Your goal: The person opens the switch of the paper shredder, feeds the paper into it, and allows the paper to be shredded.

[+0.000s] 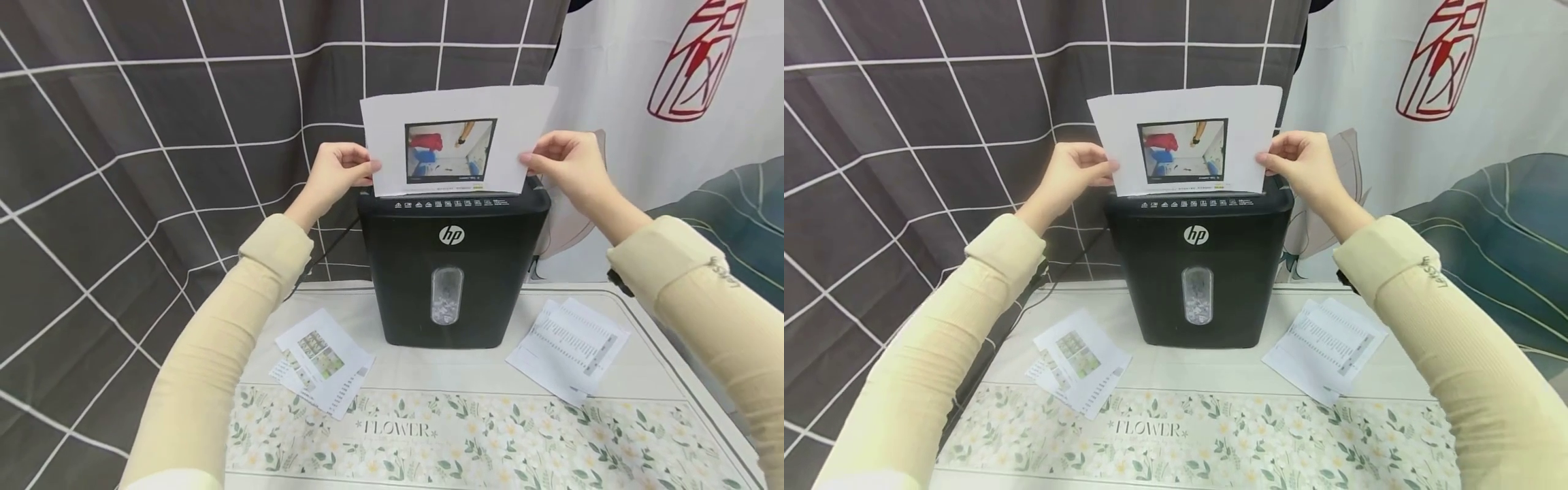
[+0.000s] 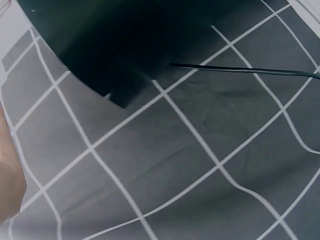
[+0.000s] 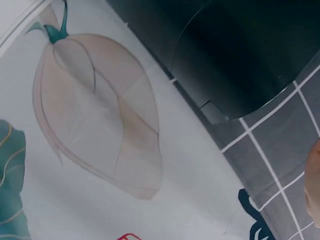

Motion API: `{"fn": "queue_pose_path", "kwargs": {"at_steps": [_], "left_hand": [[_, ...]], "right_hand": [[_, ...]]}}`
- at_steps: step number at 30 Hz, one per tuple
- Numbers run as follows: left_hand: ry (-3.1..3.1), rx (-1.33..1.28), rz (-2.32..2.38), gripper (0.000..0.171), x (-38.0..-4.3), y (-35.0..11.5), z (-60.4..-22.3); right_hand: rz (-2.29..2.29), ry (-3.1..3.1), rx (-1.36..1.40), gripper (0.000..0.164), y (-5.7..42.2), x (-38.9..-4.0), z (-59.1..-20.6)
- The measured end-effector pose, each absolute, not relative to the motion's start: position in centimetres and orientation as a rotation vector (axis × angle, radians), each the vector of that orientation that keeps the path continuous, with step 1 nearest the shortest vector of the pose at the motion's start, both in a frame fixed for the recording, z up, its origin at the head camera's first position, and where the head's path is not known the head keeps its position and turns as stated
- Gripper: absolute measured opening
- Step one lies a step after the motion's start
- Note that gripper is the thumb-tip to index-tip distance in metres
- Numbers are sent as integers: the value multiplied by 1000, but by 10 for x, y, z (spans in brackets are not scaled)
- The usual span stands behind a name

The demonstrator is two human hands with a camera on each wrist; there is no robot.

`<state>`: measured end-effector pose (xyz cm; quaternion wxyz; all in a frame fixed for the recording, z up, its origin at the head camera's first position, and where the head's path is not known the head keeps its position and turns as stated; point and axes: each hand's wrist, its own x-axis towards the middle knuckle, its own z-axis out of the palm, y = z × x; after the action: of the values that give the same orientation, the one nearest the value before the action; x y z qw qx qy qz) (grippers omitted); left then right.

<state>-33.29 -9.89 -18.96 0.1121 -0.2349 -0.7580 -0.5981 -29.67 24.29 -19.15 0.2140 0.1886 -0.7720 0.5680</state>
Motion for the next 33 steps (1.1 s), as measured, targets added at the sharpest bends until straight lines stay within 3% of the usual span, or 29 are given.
{"fn": "queue_pose_path", "kwargs": {"at_steps": [17, 33], "left_hand": [[-2326, -647, -1536, 14, -365, -86, -205], [-2425, -596, -1411, 16, -372, -87, -207]], "right_hand": [[1251, -2308, 391, 16, 249, -321, -202], [1118, -2339, 489, 12, 251, -328, -204]]}}
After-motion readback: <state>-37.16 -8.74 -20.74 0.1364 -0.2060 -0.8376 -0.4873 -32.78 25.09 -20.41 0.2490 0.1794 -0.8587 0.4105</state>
